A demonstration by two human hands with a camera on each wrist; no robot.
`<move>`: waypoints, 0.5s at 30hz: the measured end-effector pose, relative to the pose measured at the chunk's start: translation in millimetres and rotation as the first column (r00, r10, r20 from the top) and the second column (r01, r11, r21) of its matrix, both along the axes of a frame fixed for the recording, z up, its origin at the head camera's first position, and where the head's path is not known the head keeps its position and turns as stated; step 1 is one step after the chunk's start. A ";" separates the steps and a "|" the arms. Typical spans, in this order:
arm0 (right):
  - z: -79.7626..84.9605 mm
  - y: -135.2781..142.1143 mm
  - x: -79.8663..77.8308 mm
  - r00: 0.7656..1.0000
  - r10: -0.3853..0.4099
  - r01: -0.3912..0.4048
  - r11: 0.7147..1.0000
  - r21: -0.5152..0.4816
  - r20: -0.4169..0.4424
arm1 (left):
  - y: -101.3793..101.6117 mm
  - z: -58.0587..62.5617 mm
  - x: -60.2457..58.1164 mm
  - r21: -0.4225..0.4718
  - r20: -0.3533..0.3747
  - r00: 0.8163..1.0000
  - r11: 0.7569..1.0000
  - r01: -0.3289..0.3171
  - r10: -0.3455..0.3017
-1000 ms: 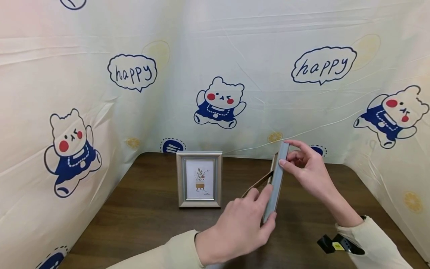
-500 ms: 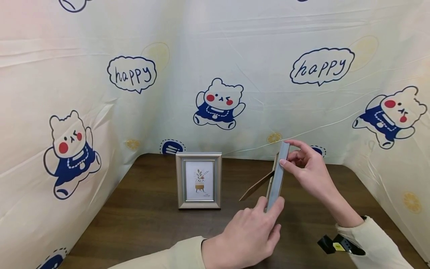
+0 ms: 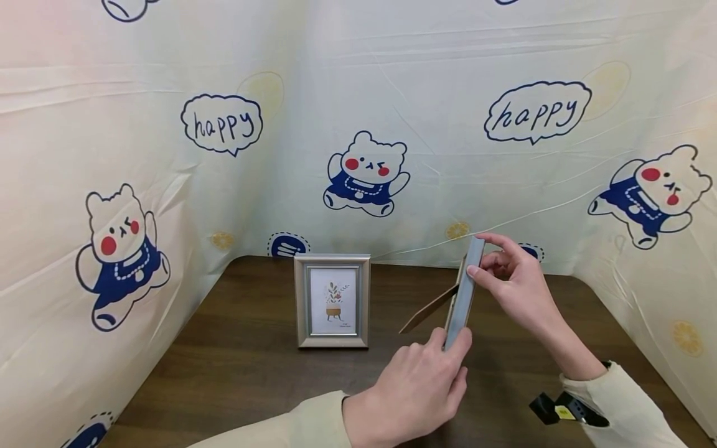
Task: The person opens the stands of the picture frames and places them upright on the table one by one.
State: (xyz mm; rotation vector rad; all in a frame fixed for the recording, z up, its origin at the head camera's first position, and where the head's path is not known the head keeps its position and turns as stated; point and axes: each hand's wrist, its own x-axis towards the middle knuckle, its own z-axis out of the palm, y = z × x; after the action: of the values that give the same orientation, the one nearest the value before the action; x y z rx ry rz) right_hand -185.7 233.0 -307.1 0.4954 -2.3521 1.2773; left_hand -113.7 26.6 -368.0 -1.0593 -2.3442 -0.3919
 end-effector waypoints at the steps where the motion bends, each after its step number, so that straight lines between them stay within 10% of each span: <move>1: -0.2 -0.2 0.2 1.000 -0.002 0.002 1.000 -0.001 0.003 | 0.3 -0.4 -0.6 -0.003 0.001 1.000 1.000 -0.002 0.002; 15: -2.2 -0.7 -1.8 1.000 -0.008 0.007 1.000 -0.005 -0.004 | 4.9 -2.8 -7.3 -0.023 -0.006 0.999 0.999 -0.046 0.046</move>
State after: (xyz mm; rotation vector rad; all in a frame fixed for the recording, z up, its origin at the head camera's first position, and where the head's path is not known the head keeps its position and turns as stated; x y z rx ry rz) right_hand -187.6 232.3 -309.3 0.4869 -2.3448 1.2769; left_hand -121.0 31.5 -370.8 -1.0136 -2.3694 -0.3443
